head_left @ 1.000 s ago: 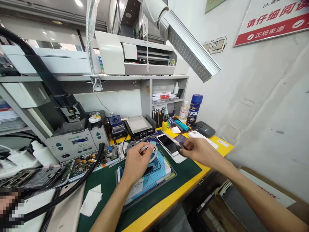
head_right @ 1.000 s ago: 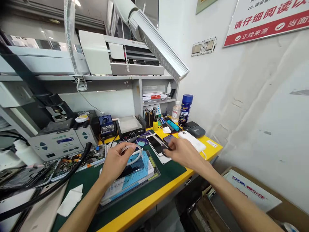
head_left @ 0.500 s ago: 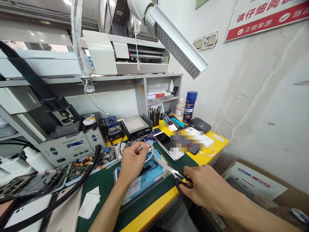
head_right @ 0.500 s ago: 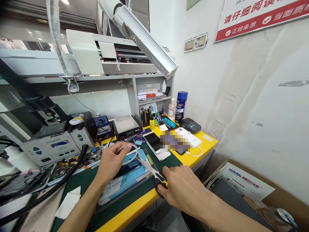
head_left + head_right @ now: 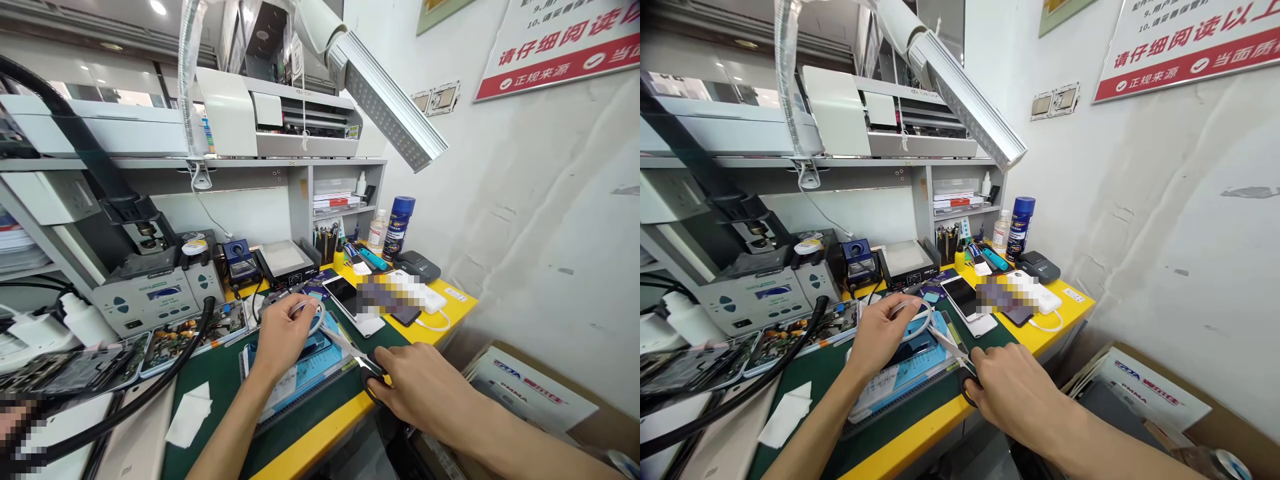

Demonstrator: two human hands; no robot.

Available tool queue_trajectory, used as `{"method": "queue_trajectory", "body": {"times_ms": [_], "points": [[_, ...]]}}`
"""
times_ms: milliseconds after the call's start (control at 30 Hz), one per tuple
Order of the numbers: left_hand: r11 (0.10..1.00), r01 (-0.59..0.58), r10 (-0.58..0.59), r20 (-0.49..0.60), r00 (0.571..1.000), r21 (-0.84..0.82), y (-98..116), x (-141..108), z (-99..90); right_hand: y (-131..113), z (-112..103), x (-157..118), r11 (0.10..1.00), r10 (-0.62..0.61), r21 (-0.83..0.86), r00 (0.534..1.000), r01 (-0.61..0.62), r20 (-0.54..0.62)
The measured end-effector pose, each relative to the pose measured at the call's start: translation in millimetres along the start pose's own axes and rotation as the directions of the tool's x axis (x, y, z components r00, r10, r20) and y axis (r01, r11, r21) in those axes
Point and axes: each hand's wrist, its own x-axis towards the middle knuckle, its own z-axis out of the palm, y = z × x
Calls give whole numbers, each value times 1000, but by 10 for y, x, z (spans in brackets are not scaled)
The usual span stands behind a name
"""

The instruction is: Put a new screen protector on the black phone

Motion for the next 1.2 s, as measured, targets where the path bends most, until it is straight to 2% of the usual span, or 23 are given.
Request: {"method": "queue_trajectory", "body": {"times_ms": [233, 333, 433, 567, 700, 733, 800, 900, 933, 1000, 1100, 1200], "points": [[1000, -12, 11, -26, 1000, -18, 6, -3, -8, -17, 4, -10, 1000, -12, 5, 1000, 12, 10], [999, -42, 38, -124, 992, -33, 7, 0, -50, 18, -26, -1, 999, 37, 25, 999, -37, 20], [997, -77, 68, -273, 960, -22, 15, 26, -128, 105, -34, 11, 990, 126, 53, 991, -127, 37], [989, -106, 137, -385, 913, 100, 70, 40, -275, 212, 19, 97, 969, 218, 103, 974, -223, 59], [937, -121, 248, -384, 889, 327, 105, -124, -520, 249, 93, 273, 958, 232, 144, 967, -246, 105], [908, -108, 274, -378, 884, 405, 84, -203, -596, 254, 106, 317, 957, 230, 149, 966, -247, 122], [718, -32, 326, -296, 898, 695, -9, -394, -748, 266, 127, 391, 957, 219, 158, 963, -243, 156], [455, -23, 330, -144, 933, 890, -227, -693, -921, 291, 150, 456, 959, 188, 178, 964, -221, 187], [392, -66, 340, -78, 937, 918, -303, -779, -955, 301, 157, 467, 959, 177, 188, 966, -213, 190], [294, -137, 396, 10, 918, 946, -445, -919, -990, 324, 168, 479, 958, 157, 211, 969, -197, 192], [181, -289, 490, 168, 855, 940, -640, -1059, -1003, 364, 177, 484, 951, 131, 252, 973, -177, 192], [130, -363, 482, 261, 836, 923, -801, -1153, -1024, 413, 186, 479, 937, 105, 310, 978, -159, 183]]}}
